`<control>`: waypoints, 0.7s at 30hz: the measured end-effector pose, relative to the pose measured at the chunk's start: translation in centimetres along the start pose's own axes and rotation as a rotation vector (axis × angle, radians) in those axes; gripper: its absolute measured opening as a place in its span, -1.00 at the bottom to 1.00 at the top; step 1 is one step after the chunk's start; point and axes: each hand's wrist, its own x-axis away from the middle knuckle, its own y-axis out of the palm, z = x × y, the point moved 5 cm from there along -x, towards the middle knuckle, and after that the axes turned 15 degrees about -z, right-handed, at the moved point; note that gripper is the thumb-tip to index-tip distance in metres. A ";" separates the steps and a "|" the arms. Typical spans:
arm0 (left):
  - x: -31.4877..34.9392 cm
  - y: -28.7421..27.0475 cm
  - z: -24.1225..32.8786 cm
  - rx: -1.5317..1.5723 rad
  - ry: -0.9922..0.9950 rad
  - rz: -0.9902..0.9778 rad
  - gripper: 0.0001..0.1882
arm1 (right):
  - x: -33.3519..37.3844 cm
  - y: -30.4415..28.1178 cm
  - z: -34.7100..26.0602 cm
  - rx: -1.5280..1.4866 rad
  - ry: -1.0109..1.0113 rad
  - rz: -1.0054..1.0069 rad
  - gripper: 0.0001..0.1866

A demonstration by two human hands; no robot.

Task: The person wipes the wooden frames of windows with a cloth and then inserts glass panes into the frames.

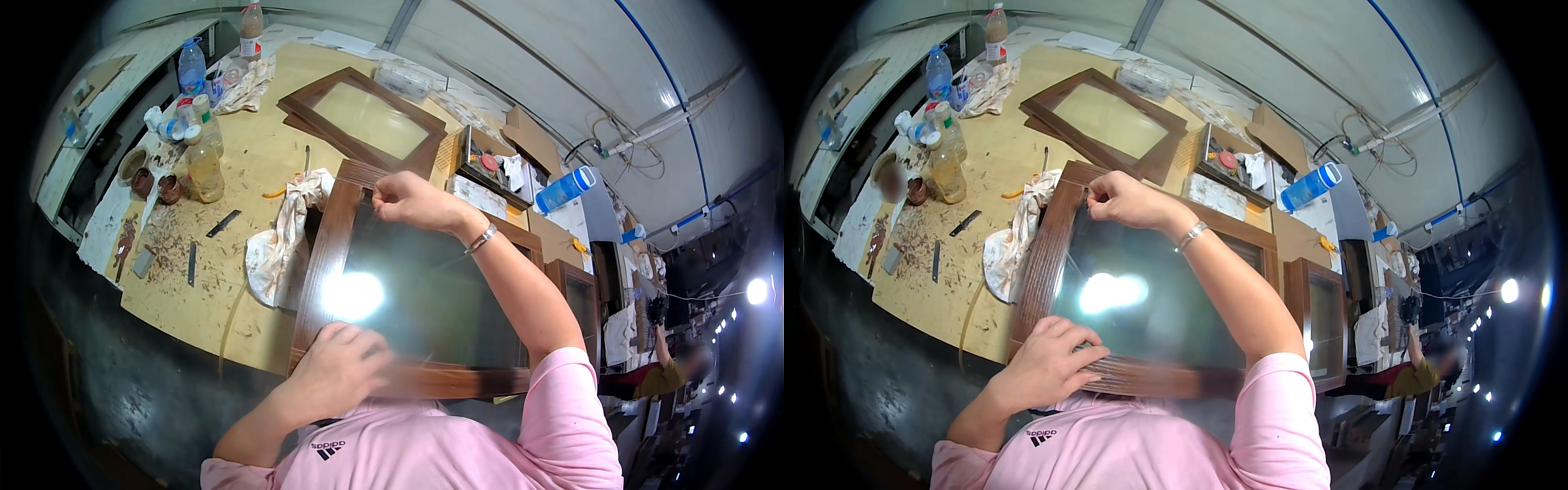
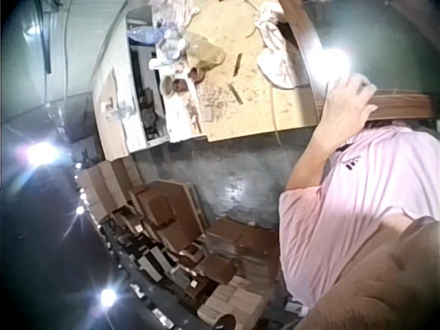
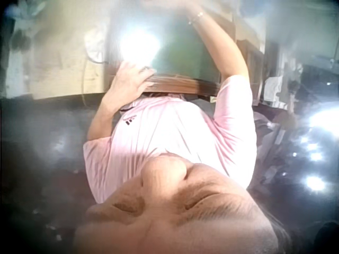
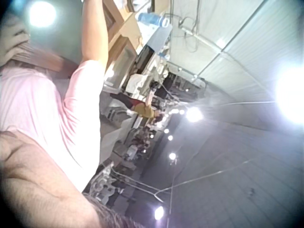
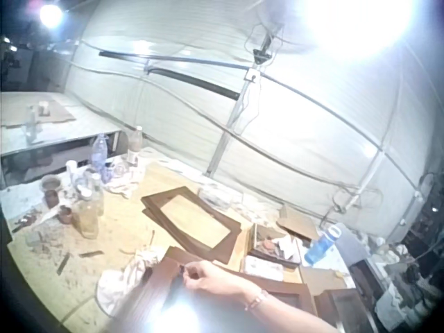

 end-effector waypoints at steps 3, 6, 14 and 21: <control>0.0 0.1 0.1 -0.041 0.013 -0.056 -0.58 | -0.7 -0.3 0.4 -0.002 0.032 -0.002 -0.88; 0.2 0.2 0.1 -0.077 0.033 -0.082 -0.54 | -1.1 -0.4 0.7 -0.015 0.035 0.004 -0.88; 0.2 -0.4 0.3 -0.078 0.085 -0.120 -0.52 | -0.3 -0.8 0.1 -0.166 -0.013 0.056 -0.87; 1.1 -3.4 -4.5 0.983 0.000 0.123 -0.57 | 4.2 2.9 -1.4 -0.931 -0.418 0.234 -0.79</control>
